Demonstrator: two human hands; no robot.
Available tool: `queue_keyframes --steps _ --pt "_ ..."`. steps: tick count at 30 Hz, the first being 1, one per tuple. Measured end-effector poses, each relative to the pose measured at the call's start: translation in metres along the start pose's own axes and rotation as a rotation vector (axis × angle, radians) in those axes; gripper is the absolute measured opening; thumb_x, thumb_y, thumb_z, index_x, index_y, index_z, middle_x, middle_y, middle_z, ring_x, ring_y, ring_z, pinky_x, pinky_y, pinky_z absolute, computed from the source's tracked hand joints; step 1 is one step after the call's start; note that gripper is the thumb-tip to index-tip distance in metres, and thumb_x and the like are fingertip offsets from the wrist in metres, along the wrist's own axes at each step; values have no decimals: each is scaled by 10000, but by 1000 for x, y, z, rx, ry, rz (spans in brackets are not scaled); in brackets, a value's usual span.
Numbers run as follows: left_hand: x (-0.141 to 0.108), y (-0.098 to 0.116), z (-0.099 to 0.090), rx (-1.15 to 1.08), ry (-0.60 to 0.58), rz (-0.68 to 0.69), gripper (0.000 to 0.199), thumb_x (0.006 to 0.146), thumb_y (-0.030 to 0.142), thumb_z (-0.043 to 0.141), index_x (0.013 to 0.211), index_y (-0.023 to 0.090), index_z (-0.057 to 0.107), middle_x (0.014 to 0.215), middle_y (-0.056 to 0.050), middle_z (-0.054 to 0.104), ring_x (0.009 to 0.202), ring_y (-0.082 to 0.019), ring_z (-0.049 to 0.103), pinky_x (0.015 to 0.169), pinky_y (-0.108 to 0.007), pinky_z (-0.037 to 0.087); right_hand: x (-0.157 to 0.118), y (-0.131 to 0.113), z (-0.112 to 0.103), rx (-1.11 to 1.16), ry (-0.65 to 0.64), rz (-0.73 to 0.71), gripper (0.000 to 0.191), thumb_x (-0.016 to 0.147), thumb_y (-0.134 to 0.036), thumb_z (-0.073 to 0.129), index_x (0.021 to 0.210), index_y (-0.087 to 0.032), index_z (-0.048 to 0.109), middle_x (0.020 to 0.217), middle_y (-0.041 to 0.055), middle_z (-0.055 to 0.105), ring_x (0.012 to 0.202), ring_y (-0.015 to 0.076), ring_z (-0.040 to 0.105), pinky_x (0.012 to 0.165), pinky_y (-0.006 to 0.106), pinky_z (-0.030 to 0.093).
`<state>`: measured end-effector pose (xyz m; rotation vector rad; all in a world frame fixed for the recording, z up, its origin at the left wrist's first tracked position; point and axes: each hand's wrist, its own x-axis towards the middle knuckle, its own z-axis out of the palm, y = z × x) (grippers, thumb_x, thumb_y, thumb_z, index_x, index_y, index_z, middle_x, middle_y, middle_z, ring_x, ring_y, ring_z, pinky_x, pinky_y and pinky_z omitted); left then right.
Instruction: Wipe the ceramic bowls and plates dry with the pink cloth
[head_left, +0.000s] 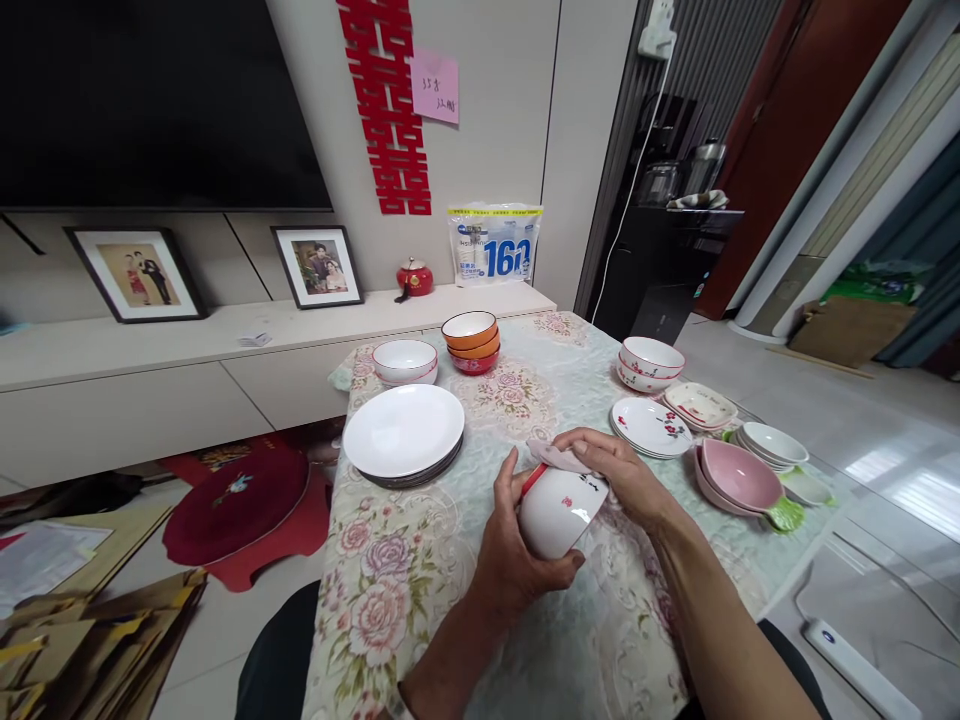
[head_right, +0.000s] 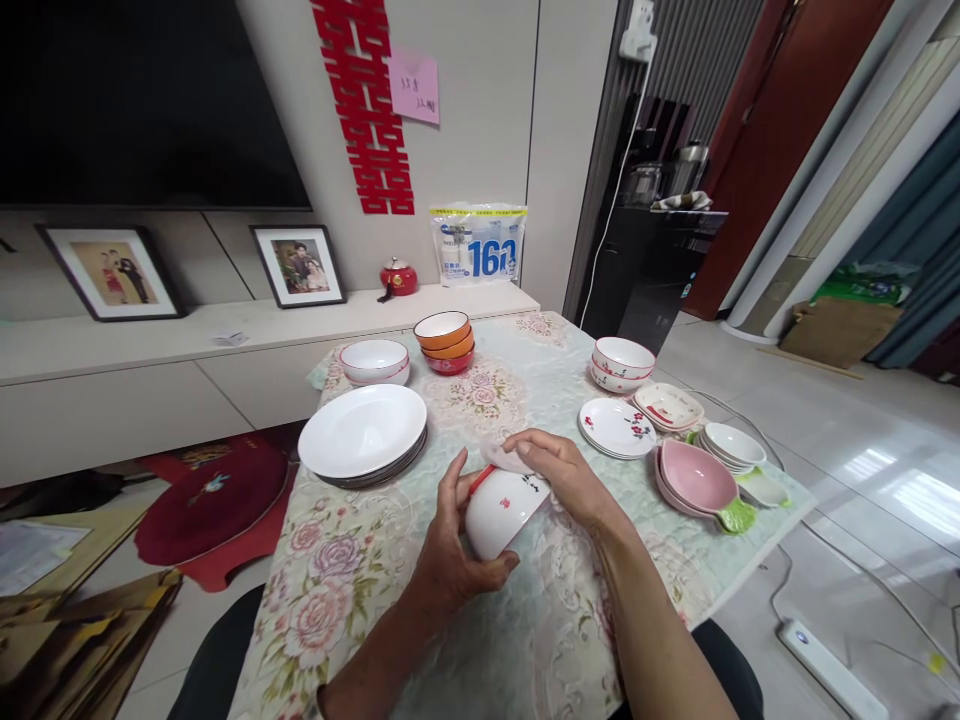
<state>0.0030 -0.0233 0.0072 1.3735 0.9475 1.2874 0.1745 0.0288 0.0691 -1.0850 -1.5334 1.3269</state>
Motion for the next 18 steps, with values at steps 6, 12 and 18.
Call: queue_keyframes --steps 6,12,18 --pt "2 -1 -2 -173 29 -70 1148 566 261 781 1497 211 113 1366 -166 522 1122 -287 594 917 -379 504 14 34 4 369 109 144 398 811 -516 649 994 -166 690 877 75 724 719 201 651 637 293 498" --pt "6 -1 -5 -339 153 -149 1003 649 447 773 1451 172 238 1291 -156 576 1121 -291 603 960 -416 482 8 38 10 448 49 102 595 818 -619 602 1222 -182 625 1042 138 728 839 254 701 704 341 551" --pt "5 4 -6 -434 107 -183 952 673 477 769 1438 171 292 1395 -174 513 1205 -316 558 983 -424 475 7 36 10 155 118 -55 478 748 -355 727 1191 -206 626 1133 84 711 978 252 675 852 376 532"
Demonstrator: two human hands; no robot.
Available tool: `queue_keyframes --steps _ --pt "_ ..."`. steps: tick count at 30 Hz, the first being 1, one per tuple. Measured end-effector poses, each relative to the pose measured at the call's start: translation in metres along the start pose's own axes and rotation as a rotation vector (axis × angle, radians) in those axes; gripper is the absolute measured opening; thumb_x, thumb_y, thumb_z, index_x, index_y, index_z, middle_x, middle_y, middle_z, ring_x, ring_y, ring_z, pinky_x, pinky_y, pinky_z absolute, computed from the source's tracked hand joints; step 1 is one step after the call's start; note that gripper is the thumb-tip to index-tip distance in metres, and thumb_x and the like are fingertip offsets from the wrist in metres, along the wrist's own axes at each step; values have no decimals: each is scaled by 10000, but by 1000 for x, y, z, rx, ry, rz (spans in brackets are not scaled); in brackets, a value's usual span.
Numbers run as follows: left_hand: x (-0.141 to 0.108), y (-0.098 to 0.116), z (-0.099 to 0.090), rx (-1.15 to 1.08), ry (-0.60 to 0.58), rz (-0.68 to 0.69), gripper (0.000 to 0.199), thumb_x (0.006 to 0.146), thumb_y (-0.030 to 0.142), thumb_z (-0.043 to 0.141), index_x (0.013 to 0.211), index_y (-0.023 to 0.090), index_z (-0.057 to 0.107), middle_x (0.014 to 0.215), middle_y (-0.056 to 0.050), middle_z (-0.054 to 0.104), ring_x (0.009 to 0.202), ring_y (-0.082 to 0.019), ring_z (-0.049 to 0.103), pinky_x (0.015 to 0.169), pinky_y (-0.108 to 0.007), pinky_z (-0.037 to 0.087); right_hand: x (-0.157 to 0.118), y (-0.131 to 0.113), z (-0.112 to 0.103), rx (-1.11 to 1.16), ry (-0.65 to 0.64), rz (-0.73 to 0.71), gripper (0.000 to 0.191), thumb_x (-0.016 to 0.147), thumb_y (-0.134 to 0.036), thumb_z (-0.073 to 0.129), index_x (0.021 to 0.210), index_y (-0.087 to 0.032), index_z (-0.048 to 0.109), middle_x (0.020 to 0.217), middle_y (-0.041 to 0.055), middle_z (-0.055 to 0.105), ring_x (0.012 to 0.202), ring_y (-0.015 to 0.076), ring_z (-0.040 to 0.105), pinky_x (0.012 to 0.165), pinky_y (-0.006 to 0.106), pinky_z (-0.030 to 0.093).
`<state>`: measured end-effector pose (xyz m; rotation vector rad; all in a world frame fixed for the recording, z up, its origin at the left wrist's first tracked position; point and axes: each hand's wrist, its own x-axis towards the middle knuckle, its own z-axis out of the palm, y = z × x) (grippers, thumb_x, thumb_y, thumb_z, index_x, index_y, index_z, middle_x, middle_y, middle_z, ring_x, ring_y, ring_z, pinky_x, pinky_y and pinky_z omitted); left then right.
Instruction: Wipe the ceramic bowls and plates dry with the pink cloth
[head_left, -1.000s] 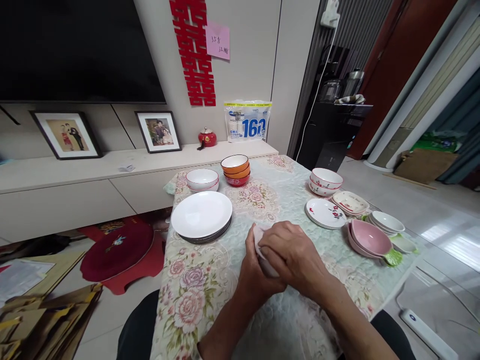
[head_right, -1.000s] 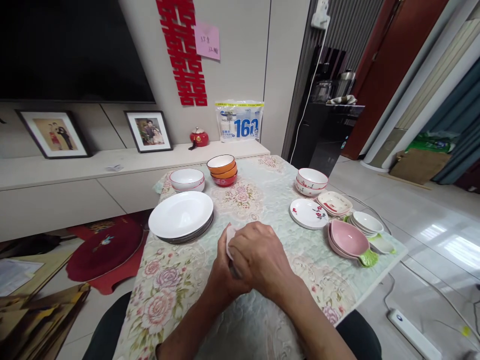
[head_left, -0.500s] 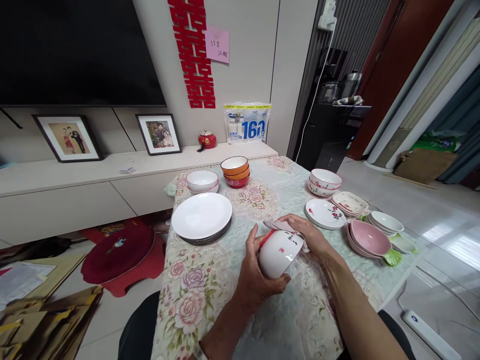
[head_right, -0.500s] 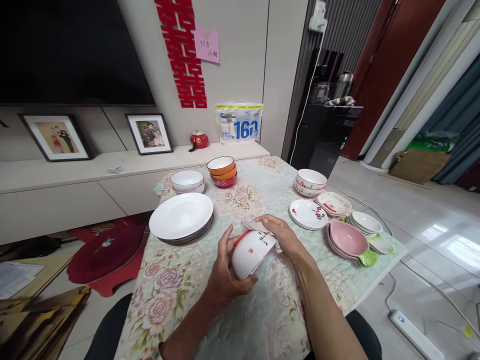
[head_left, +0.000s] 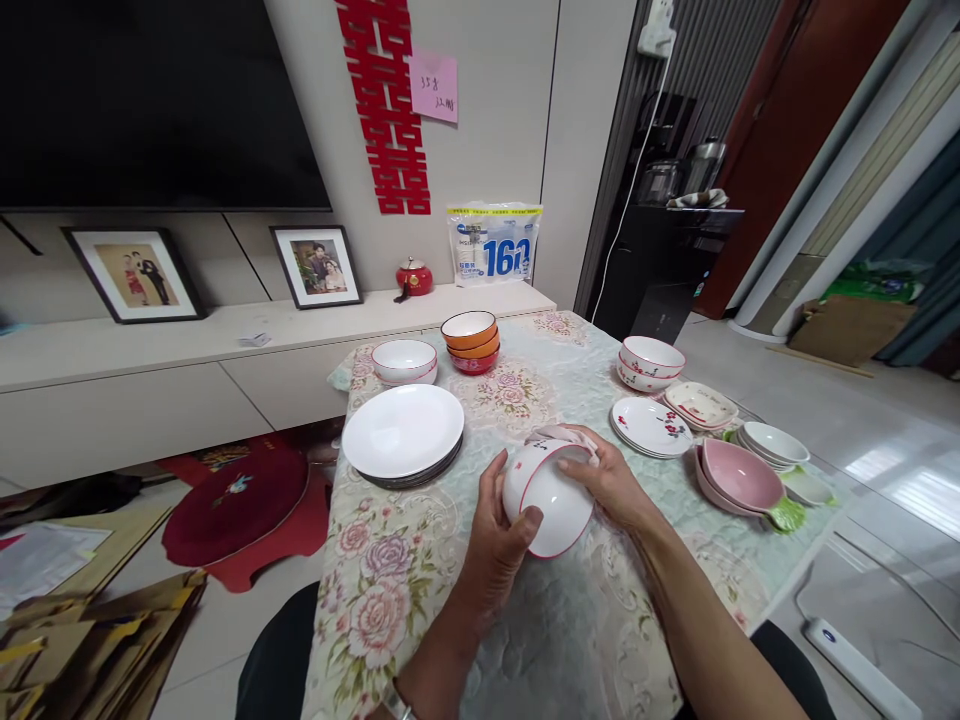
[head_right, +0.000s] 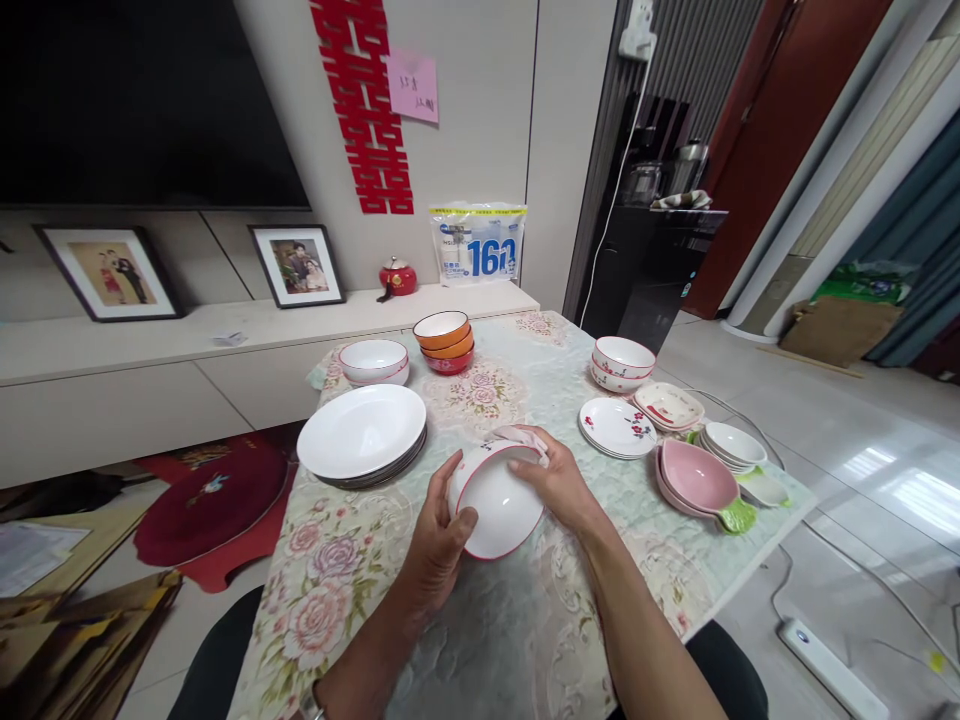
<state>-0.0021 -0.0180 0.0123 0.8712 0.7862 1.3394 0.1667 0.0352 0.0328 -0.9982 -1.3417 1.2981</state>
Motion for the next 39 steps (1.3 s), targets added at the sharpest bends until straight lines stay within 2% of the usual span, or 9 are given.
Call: queue_keyframes --steps 3,5,9,15,18,22,32,36,39 --pt "0 1 1 24 -44 -5 947 666 464 779 1436 169 313 1413 -165 506 1236 -317 533 1021 -429 447 3 0 1 -310 151 -171 279 812 -260 614 1078 -211 683 1088 53 725 991 237 667 899 382 511" --pt "1 2 -1 55 -59 -11 919 683 448 773 1435 169 324 1402 -158 518 1234 -310 534 1033 -434 438 0 -3 3 -521 172 -346 305 835 -179 543 1102 -226 683 1103 46 718 1027 224 658 928 383 503" --pt "5 3 -5 137 -96 10 897 701 411 761 1443 177 316 1382 -158 530 1198 -302 570 1024 -438 450 -13 -18 11 -901 77 -701 455 855 -48 427 1214 -223 643 1169 82 691 1111 211 628 921 362 522" --pt "3 9 -5 321 -62 162 936 648 182 733 1467 186 281 1481 -154 446 1362 -307 431 1112 -409 373 -27 -33 39 -1287 -25 -921 258 956 -171 499 1153 -220 657 1178 102 690 1059 230 639 907 375 528" --pt "0 9 -3 374 -3 234 945 642 128 717 1465 185 257 1461 -160 459 1348 -308 447 1105 -415 377 -26 -31 47 -1272 -25 -910 248 945 -160 511 1134 -219 660 1158 85 695 1031 231 639 894 375 519" --pt "2 1 -4 303 69 250 870 728 183 694 1467 174 233 1242 -132 591 1140 -248 595 1010 -391 441 -16 -19 41 -976 41 -768 362 873 -63 472 1142 -218 659 1119 74 696 1060 208 629 901 340 509" --pt "6 -3 -10 261 276 171 698 794 399 662 1398 199 373 1163 -94 592 1044 -229 618 932 -371 474 5 26 19 -396 60 40 225 709 -246 644 927 -192 658 862 25 719 810 221 652 718 318 508" --pt "7 -3 -9 298 253 185 695 784 392 666 1384 187 382 1245 -115 556 1126 -249 584 974 -382 452 5 27 17 -421 114 61 230 717 -252 631 936 -186 659 824 28 719 762 221 650 684 320 506" --pt "9 -5 -8 341 154 186 751 747 297 684 1401 174 335 1258 -131 560 1151 -262 570 1007 -410 427 1 16 17 -609 201 -186 274 806 -191 539 1045 -208 671 990 47 728 924 227 666 813 345 511"
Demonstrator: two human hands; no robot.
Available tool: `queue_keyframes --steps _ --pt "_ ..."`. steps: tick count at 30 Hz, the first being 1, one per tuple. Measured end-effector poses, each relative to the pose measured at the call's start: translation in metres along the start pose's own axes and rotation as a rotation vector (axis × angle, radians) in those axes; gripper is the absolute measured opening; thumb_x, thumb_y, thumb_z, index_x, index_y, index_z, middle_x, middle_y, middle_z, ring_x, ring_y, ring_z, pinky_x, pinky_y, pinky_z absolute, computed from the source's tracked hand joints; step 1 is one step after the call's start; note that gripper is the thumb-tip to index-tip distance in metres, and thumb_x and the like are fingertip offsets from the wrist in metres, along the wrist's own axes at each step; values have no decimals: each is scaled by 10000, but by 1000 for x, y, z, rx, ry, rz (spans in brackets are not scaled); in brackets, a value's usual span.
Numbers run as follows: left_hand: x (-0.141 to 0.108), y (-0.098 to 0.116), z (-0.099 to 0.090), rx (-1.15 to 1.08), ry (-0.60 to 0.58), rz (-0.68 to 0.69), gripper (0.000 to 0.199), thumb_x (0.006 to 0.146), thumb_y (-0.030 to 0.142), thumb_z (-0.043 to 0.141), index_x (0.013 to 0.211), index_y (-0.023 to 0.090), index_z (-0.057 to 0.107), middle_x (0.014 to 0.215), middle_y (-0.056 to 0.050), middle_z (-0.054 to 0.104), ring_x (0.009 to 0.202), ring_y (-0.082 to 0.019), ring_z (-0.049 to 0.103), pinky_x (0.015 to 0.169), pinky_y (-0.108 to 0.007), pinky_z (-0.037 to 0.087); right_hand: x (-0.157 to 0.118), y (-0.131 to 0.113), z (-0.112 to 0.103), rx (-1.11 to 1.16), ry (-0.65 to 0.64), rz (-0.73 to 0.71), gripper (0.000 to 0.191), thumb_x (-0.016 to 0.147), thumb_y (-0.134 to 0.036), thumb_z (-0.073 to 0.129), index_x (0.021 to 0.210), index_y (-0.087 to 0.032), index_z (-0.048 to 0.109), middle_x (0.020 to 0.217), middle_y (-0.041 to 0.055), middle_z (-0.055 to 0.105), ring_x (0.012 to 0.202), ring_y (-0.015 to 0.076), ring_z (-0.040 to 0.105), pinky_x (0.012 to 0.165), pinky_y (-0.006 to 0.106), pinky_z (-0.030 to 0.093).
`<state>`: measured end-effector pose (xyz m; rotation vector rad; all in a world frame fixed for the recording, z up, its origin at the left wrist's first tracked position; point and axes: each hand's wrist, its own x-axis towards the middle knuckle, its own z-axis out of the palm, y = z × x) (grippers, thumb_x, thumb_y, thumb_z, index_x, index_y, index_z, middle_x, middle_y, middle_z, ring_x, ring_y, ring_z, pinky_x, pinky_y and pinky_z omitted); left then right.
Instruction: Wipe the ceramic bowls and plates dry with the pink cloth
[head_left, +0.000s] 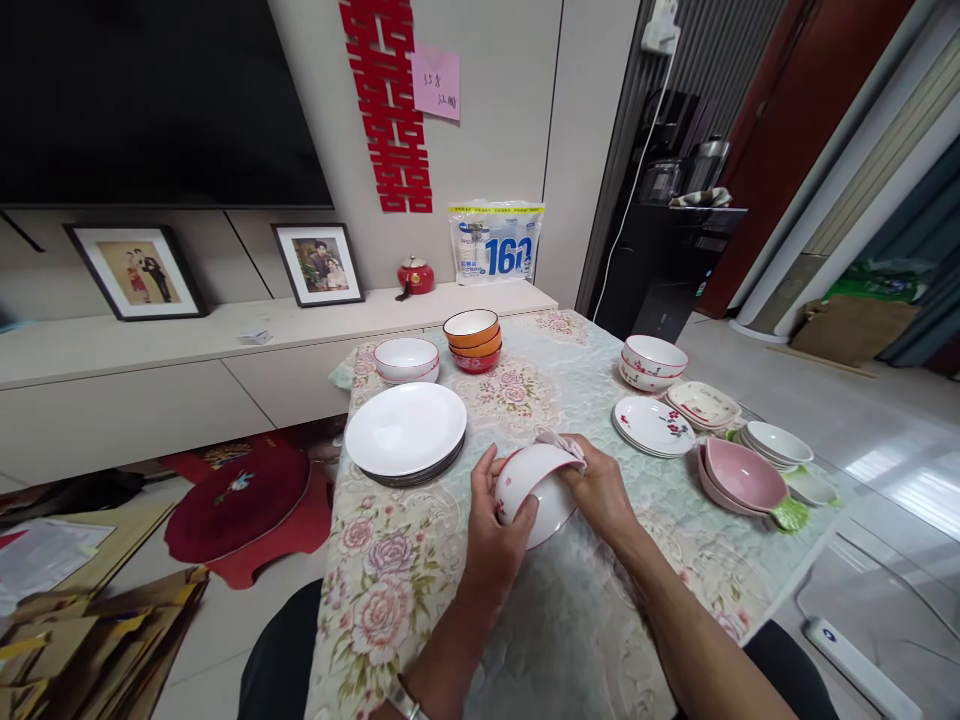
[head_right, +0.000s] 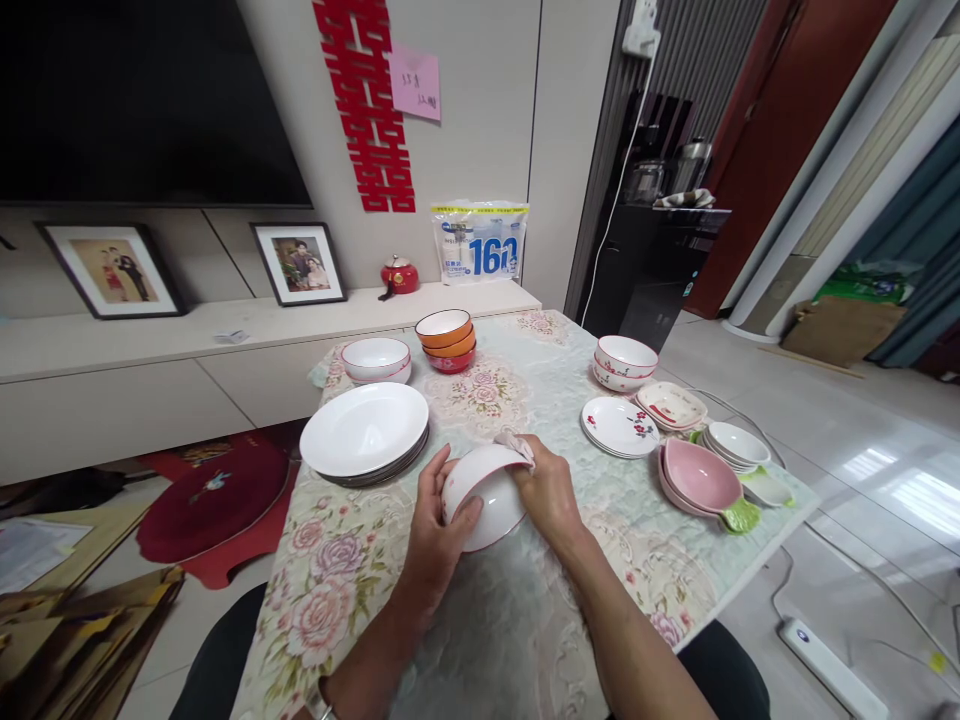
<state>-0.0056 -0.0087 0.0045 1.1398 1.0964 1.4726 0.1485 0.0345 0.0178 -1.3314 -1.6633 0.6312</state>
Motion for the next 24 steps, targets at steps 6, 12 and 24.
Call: queue_keyframes --steps 6,12,24 --pt "-5 6 1 56 -112 51 810 736 218 688 1438 189 283 1259 -123 562 1139 -259 582 994 -383 440 -13 -29 -8 -389 131 -565 384 890 -62 453 1204 -187 634 1163 110 687 1112 224 623 913 345 511" --pt "-6 6 -1 0 -130 181 890 738 254 701 1472 173 204 1360 -163 514 1246 -292 525 1039 -390 414 -20 -48 1 -558 60 -752 261 918 -140 543 1140 -208 660 1161 90 696 1062 249 629 957 402 488" --pt "1 -8 -2 -45 46 85 772 767 278 678 1418 175 276 1182 -127 580 1090 -250 595 994 -420 431 5 5 4 133 -151 108 215 731 -205 608 933 -178 677 901 35 735 816 209 667 708 285 510"
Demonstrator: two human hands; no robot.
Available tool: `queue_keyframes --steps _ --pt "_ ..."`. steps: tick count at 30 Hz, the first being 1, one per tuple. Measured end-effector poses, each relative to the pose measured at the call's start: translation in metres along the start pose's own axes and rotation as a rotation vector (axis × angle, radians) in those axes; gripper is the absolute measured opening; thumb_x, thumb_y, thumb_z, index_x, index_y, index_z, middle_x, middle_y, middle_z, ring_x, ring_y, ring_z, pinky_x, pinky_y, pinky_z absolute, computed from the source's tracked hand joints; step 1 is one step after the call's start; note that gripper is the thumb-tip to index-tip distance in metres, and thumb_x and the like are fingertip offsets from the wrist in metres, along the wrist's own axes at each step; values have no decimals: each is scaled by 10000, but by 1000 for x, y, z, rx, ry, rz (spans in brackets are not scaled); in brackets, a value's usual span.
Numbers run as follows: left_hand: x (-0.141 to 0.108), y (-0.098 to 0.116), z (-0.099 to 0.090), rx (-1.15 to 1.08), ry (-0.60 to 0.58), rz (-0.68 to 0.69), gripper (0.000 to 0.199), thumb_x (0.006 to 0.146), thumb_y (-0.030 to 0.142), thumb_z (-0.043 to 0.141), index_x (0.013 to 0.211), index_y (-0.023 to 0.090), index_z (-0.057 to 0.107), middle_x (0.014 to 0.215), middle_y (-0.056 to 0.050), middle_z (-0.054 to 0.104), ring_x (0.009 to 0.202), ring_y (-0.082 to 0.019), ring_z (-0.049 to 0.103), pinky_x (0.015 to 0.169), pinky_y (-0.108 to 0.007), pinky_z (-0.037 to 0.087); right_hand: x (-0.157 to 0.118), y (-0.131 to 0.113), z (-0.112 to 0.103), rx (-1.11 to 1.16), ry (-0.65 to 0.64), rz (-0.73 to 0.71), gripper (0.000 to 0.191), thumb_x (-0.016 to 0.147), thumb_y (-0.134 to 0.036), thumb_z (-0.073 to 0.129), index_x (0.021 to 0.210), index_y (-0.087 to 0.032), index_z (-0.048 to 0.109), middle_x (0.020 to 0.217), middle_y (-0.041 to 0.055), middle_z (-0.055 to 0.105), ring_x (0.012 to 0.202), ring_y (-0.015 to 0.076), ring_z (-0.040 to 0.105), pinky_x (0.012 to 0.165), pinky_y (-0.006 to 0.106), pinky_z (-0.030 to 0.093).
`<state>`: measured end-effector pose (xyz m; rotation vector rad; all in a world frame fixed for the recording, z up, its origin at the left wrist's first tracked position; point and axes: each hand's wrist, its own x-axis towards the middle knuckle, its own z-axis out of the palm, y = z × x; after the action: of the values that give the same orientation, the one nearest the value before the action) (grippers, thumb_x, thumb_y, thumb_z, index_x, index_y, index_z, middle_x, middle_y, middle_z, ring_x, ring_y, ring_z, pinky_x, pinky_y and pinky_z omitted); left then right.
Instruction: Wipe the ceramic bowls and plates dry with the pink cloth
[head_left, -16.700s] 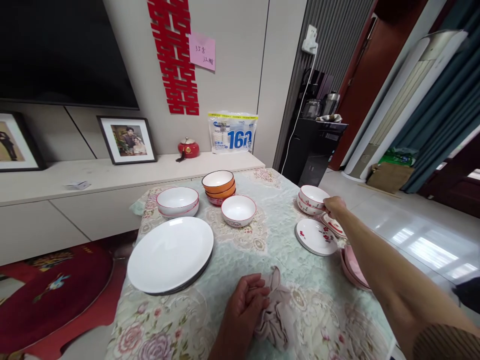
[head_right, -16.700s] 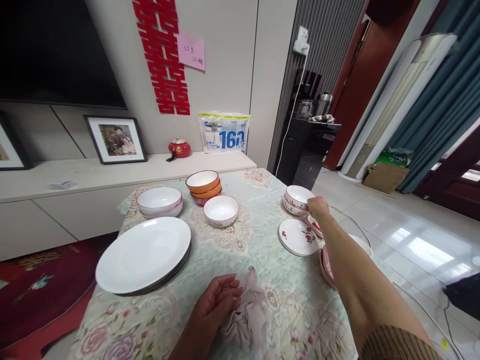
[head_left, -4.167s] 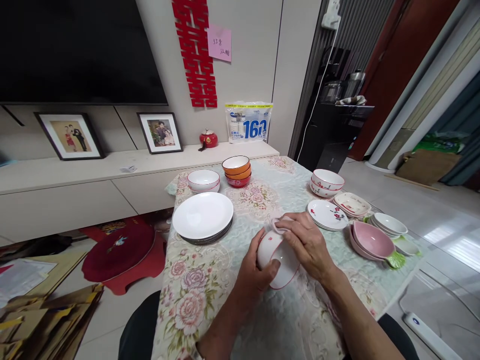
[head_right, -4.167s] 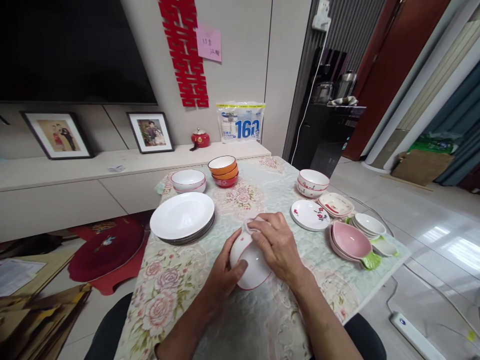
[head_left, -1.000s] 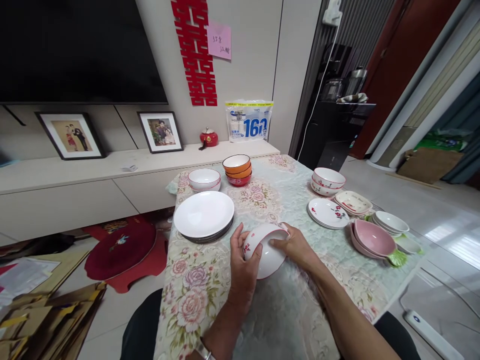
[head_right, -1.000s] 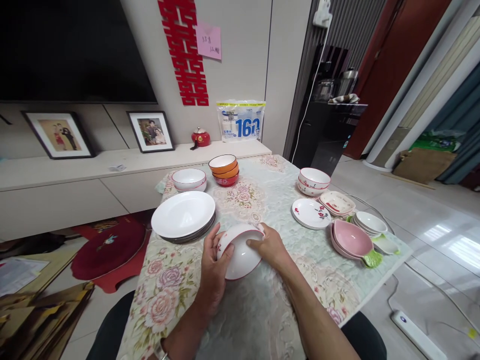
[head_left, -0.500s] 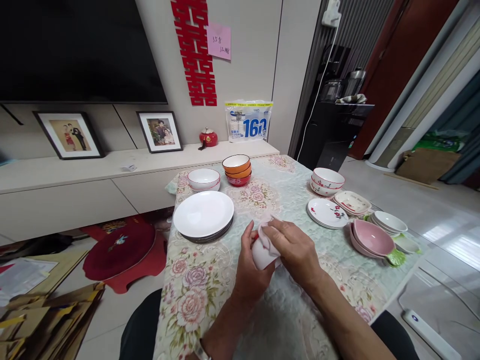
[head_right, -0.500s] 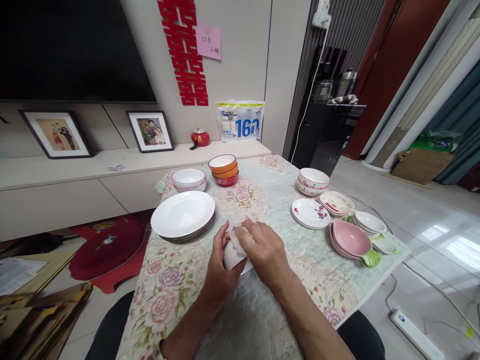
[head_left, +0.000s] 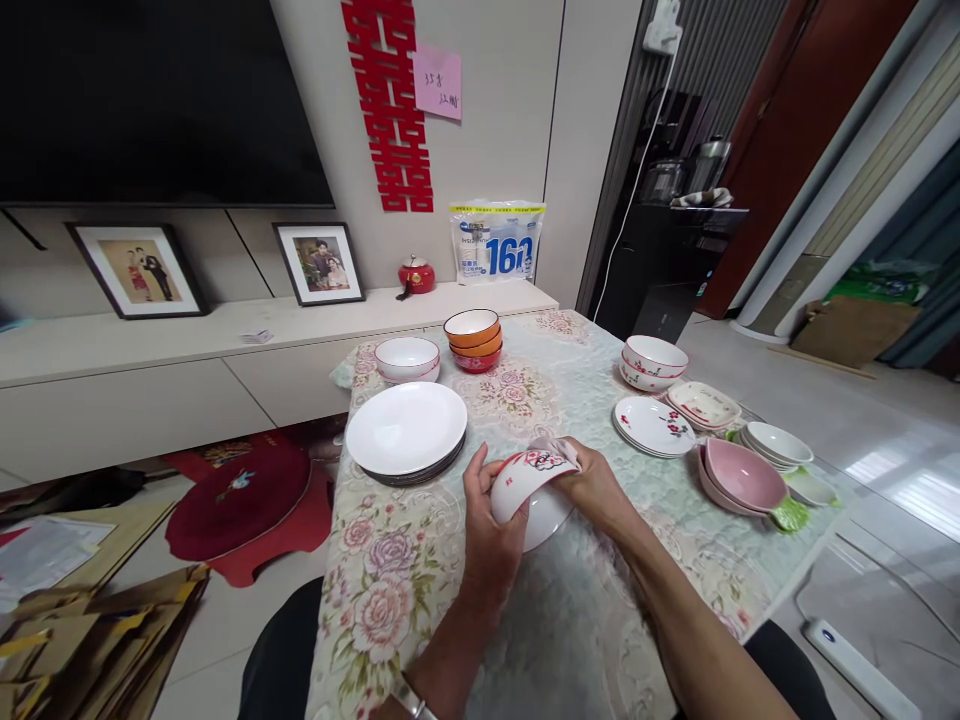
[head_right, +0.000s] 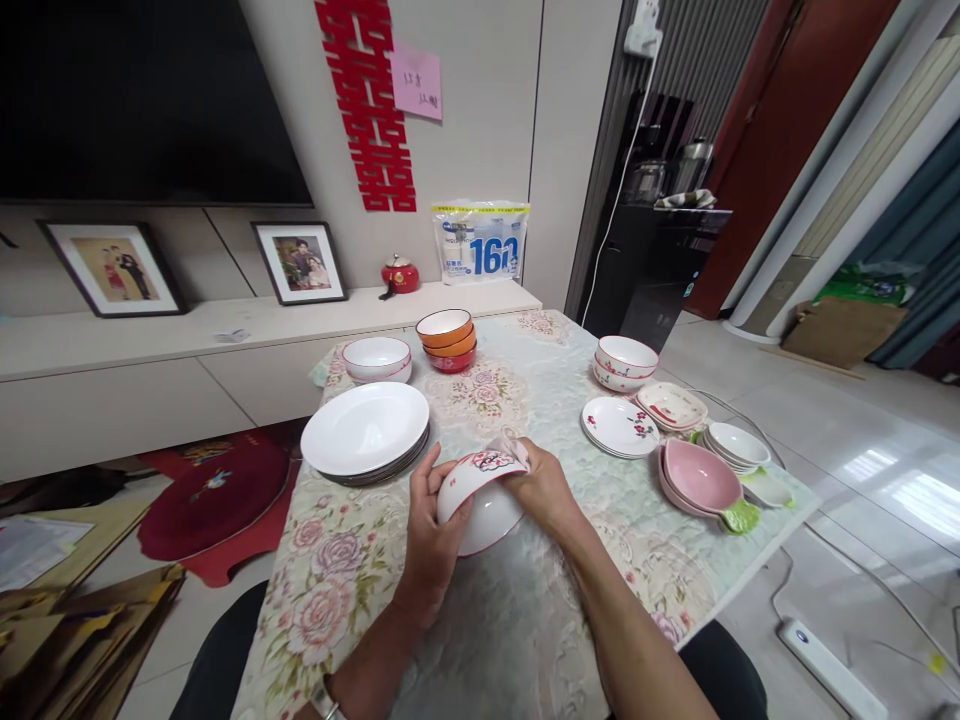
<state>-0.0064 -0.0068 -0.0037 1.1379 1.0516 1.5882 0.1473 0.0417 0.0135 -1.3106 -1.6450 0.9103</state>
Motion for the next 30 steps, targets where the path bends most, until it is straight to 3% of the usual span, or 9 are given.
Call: queue_keyframes --steps 3,5,10,14,19,22,26,28,30 --pt "1 1 -1 -13 19 -11 752 778 290 669 1413 189 278 1225 -134 565 1115 -256 590 1003 -436 428 0 11 2 44 -38 71 197 703 -255 646 876 -167 673 876 35 735 801 217 656 691 288 507" --pt "1 1 0 -3 -9 18 756 769 257 672 1412 197 280 1245 -131 553 1142 -252 578 1013 -427 424 0 12 1 11 17 41 193 737 -248 608 900 -177 682 877 31 736 817 219 661 714 298 511" --pt "-2 2 5 45 -136 35 813 733 136 662 1434 204 255 1275 -132 525 1160 -248 569 995 -395 444 -8 -6 -6 -245 225 -305 359 815 -110 480 1089 -217 686 1071 50 717 995 209 657 872 318 496" --pt "-3 1 2 71 -160 91 852 722 119 655 1455 199 228 1249 -130 528 1088 -243 597 955 -393 470 -18 -27 -6 -481 248 -529 445 812 -16 448 1173 -186 645 1133 92 687 1073 214 625 894 323 498" --pt "-3 2 1 92 -115 129 897 760 182 656 1492 178 138 1279 -157 549 1131 -267 596 967 -411 467 -35 -62 4 -672 63 -685 411 824 -30 483 1186 -165 624 1221 120 642 1126 271 563 964 424 463" --pt "-6 3 3 120 -78 71 944 772 252 702 1505 198 110 1345 -167 546 1200 -284 576 991 -416 459 -44 -88 -1 -721 -150 -632 429 815 -29 494 1174 -221 627 1238 81 621 1144 277 526 1008 481 407" --pt "-9 5 3 128 -108 59 1040 726 333 761 1519 199 101 1349 -167 547 1198 -308 577 990 -433 461 -47 -107 -19 -547 -388 -575 475 788 -136 645 1243 -265 589 1265 47 589 1176 243 500 1039 419 386" --pt "-9 6 3 113 -133 81 1059 715 336 765 1520 191 93 1329 -172 545 1159 -311 595 957 -428 479 -42 -105 -24 -448 -387 -541 383 847 -239 654 1226 -275 605 1243 40 603 1161 228 510 1020 391 393" --pt "-8 7 4 110 -142 108 1013 751 297 724 1517 185 70 1284 -168 553 1119 -290 608 942 -420 479 -36 -97 -23 -376 -297 -477 242 931 -314 573 1159 -269 643 1188 40 636 1121 220 532 987 380 397"
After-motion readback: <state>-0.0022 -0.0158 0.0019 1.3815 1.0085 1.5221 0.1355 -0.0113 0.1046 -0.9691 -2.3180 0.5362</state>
